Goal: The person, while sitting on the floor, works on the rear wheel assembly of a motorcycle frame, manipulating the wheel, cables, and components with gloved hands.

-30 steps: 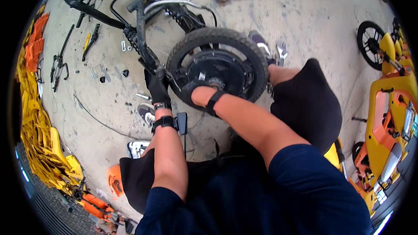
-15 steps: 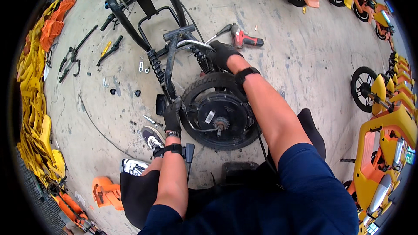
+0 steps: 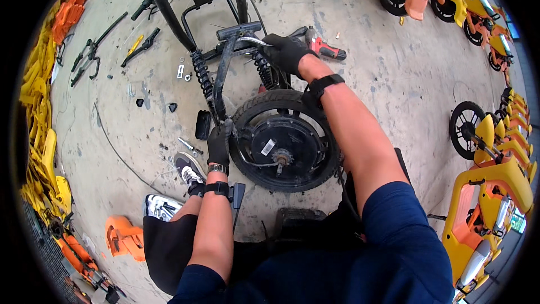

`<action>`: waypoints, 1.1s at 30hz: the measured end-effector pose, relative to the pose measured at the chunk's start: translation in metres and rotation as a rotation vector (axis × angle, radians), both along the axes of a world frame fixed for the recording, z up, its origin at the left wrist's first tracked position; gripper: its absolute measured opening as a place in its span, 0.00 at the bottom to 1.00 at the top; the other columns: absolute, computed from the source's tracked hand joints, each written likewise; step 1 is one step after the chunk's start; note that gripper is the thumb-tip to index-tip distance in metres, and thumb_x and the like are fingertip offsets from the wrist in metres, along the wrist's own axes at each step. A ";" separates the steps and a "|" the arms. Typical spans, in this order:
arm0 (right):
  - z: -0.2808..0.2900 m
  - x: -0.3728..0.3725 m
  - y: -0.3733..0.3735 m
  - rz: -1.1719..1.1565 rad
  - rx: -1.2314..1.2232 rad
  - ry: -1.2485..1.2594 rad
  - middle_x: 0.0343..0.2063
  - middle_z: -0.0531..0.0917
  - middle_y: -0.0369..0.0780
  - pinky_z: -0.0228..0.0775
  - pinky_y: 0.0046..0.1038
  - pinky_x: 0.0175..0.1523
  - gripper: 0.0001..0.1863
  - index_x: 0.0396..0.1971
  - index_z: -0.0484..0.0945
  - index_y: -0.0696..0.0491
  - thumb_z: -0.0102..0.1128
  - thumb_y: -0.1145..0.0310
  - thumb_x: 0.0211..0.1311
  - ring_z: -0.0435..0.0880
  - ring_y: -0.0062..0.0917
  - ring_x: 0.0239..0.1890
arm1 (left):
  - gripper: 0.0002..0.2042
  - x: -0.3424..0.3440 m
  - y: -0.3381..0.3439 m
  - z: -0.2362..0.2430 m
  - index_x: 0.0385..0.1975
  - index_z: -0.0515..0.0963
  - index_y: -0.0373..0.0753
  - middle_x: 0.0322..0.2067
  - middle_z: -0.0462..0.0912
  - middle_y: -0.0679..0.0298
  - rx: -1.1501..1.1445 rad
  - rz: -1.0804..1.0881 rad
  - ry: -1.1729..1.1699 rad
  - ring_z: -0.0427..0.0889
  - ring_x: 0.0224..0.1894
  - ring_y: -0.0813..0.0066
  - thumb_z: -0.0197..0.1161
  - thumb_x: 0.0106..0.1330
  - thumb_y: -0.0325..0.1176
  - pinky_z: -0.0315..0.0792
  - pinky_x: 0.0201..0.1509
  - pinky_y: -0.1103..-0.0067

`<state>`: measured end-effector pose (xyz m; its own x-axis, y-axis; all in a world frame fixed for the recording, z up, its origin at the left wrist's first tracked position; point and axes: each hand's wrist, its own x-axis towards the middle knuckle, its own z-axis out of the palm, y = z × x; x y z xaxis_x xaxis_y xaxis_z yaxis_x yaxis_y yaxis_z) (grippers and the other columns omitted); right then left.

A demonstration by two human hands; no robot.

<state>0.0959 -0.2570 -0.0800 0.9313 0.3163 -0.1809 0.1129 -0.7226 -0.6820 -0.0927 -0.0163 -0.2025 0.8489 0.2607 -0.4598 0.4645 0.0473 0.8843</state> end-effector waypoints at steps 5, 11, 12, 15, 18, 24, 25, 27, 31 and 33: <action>-0.018 0.005 -0.027 -0.129 0.203 0.371 0.28 0.82 0.39 0.71 0.29 0.37 0.14 0.42 0.78 0.53 0.57 0.62 0.59 0.77 0.23 0.29 | 0.18 -0.001 0.007 -0.004 0.29 0.80 0.37 0.25 0.78 0.70 -0.002 -0.022 0.004 0.71 0.30 0.81 0.63 0.63 0.49 0.66 0.37 0.81; -0.082 -0.010 -0.079 -0.065 -0.214 0.132 0.35 0.84 0.45 0.72 0.35 0.46 0.15 0.42 0.78 0.50 0.52 0.59 0.59 0.83 0.37 0.39 | 0.17 0.002 0.000 -0.010 0.29 0.79 0.37 0.25 0.77 0.70 0.020 -0.048 -0.041 0.71 0.28 0.82 0.62 0.64 0.47 0.65 0.36 0.81; -0.083 -0.009 -0.080 -0.092 -0.334 -0.047 0.37 0.83 0.47 0.72 0.38 0.47 0.15 0.43 0.77 0.49 0.50 0.59 0.61 0.82 0.41 0.41 | 0.17 0.000 0.004 -0.020 0.29 0.79 0.37 0.25 0.77 0.70 0.010 -0.046 -0.048 0.71 0.28 0.82 0.62 0.64 0.47 0.66 0.36 0.82; -0.051 0.025 -0.091 -0.192 -0.302 -0.131 0.39 0.81 0.50 0.70 0.42 0.50 0.14 0.44 0.76 0.46 0.46 0.61 0.63 0.79 0.48 0.45 | 0.18 -0.001 0.004 -0.026 0.32 0.78 0.34 0.24 0.76 0.70 0.004 -0.018 -0.080 0.69 0.28 0.81 0.64 0.62 0.47 0.66 0.35 0.79; 0.004 0.037 -0.089 -0.110 -0.285 -0.155 0.39 0.83 0.45 0.72 0.33 0.48 0.19 0.51 0.74 0.45 0.55 0.64 0.59 0.81 0.37 0.42 | 0.18 -0.001 0.002 -0.017 0.32 0.77 0.35 0.25 0.76 0.69 -0.092 -0.013 -0.030 0.70 0.28 0.79 0.65 0.61 0.47 0.67 0.35 0.78; 0.059 0.012 -0.067 0.075 -0.146 -0.048 0.44 0.82 0.44 0.70 0.34 0.53 0.24 0.56 0.71 0.41 0.58 0.61 0.58 0.80 0.36 0.48 | 0.20 -0.002 -0.010 0.015 0.35 0.77 0.36 0.30 0.79 0.67 0.154 -0.038 -0.116 0.74 0.31 0.77 0.72 0.53 0.44 0.70 0.37 0.79; 0.057 0.011 -0.061 0.079 -0.197 -0.083 0.43 0.82 0.43 0.70 0.35 0.52 0.22 0.56 0.71 0.39 0.56 0.61 0.61 0.80 0.37 0.46 | 0.23 -0.002 -0.008 0.005 0.40 0.75 0.35 0.32 0.79 0.65 0.079 -0.020 -0.099 0.76 0.33 0.76 0.74 0.50 0.42 0.72 0.40 0.79; 0.052 0.016 -0.056 0.066 -0.190 -0.155 0.43 0.82 0.44 0.70 0.35 0.52 0.21 0.56 0.71 0.38 0.55 0.62 0.61 0.80 0.37 0.46 | 0.24 -0.003 -0.011 0.010 0.42 0.74 0.34 0.33 0.79 0.65 0.083 -0.036 -0.081 0.76 0.33 0.76 0.73 0.50 0.41 0.72 0.40 0.77; 0.045 0.034 -0.050 0.032 -0.221 -0.264 0.44 0.81 0.45 0.70 0.35 0.52 0.20 0.56 0.73 0.37 0.52 0.65 0.63 0.80 0.39 0.46 | 0.30 -0.002 -0.011 0.014 0.50 0.69 0.32 0.39 0.79 0.59 0.138 -0.124 -0.012 0.78 0.38 0.71 0.72 0.49 0.39 0.73 0.44 0.73; 0.046 0.033 -0.042 0.024 -0.282 -0.327 0.43 0.82 0.44 0.71 0.36 0.52 0.18 0.52 0.76 0.39 0.50 0.66 0.62 0.80 0.40 0.47 | 0.27 -0.006 -0.014 0.014 0.47 0.73 0.33 0.37 0.81 0.57 0.286 -0.114 -0.046 0.80 0.38 0.68 0.72 0.46 0.38 0.74 0.44 0.73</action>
<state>0.1294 -0.2987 -0.0336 0.9468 0.3193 0.0404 0.3098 -0.8700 -0.3835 -0.0987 -0.0302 -0.1883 0.8983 0.2758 -0.3420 0.4118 -0.2569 0.8743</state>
